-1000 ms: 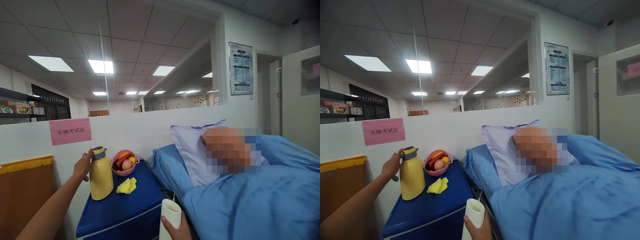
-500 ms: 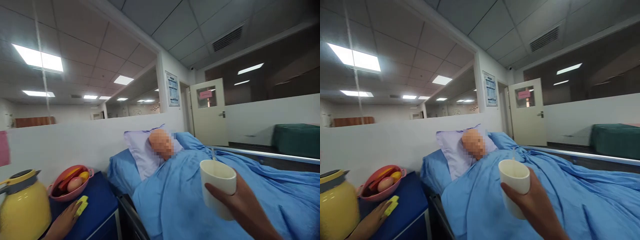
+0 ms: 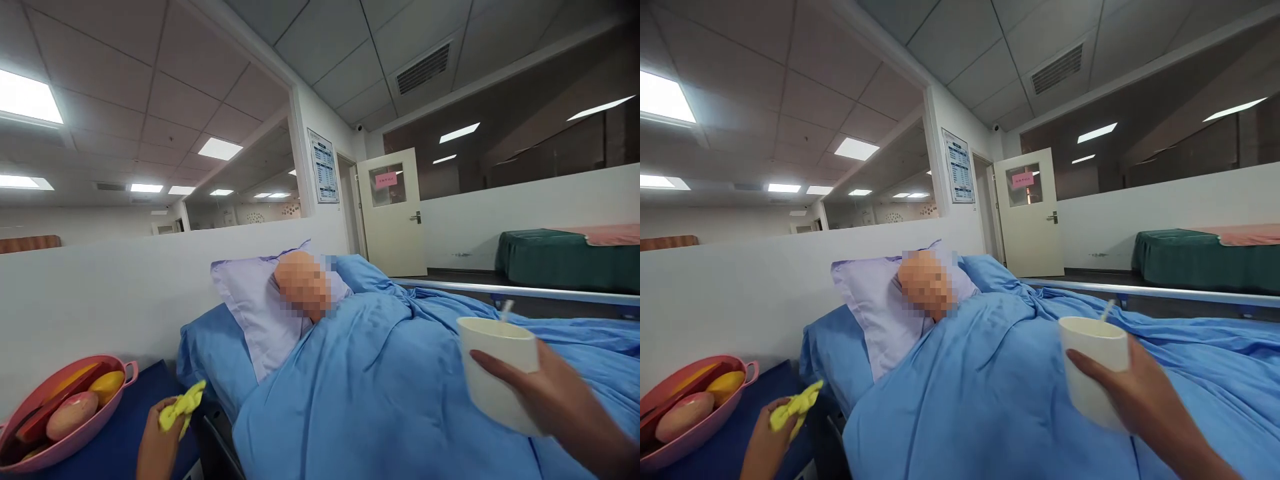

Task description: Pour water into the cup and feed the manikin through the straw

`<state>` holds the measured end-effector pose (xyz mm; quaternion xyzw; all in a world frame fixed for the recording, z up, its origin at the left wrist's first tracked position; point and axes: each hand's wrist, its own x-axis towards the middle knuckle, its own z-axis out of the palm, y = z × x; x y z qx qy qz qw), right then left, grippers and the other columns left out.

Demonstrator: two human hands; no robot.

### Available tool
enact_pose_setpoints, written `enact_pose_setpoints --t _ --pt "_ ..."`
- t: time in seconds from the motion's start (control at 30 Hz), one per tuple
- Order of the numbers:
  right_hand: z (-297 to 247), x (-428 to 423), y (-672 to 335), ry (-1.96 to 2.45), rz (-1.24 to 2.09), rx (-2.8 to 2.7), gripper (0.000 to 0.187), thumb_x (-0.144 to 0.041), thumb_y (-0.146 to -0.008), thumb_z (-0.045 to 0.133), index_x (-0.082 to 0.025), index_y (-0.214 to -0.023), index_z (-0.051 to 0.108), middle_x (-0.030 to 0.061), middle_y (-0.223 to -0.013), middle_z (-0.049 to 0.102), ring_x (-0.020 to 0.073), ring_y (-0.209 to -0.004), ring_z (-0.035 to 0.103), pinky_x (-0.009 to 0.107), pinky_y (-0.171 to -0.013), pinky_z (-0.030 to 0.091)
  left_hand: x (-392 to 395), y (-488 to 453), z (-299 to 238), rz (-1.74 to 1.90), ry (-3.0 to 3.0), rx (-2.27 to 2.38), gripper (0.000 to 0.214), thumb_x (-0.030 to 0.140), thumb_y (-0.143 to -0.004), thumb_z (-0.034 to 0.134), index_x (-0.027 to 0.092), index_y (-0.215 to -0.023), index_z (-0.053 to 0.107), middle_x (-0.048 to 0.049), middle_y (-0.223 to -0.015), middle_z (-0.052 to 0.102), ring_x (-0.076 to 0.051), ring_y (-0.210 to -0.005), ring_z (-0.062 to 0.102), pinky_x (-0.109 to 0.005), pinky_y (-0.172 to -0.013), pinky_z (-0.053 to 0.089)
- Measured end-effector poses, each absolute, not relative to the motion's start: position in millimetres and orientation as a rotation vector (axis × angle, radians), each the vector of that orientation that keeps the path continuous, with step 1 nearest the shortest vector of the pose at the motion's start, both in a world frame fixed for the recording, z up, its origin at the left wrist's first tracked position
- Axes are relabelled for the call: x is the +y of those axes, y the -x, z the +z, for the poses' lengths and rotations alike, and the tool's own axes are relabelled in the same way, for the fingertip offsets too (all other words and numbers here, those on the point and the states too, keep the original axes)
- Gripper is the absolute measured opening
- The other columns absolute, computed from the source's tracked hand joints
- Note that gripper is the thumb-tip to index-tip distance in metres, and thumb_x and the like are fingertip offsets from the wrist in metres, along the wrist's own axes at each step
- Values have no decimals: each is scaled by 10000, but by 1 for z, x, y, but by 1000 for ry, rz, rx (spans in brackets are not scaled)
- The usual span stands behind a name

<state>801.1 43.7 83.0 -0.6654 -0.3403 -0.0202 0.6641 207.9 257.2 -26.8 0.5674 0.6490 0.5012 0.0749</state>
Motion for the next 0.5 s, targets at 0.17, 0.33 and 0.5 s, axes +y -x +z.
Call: enact_pose_setpoints --t 0.17,0.33,0.5 --pt "84 119 -753 1476 217 -930 599 -597 -583 772 -210 -1022 644 104 -878 735 317 -743 676 446 -662 517 259 -331 0 1480 -1778 1686 472 524 -858 457 393 -1309 411 -49 -1206 661 -269 -985 728 -433 -727 639" --pt "82 183 -724 1290 294 -1159 431 -505 -706 716 -199 -1000 639 52 -875 707 257 -780 655 366 -701 514 252 -433 22 1326 -1474 1291 515 455 -967 313 419 -1437 105 -105 -1446 505 -216 -1059 712 -410 -831 620" --pt "71 233 -717 1195 296 -1297 474 -501 -705 730 -208 -1067 639 56 -932 710 266 -836 659 388 -758 534 256 -520 61 1588 -889 905 434 377 -867 594 331 -1248 392 -98 -1273 614 -226 -1053 709 -368 -838 599"
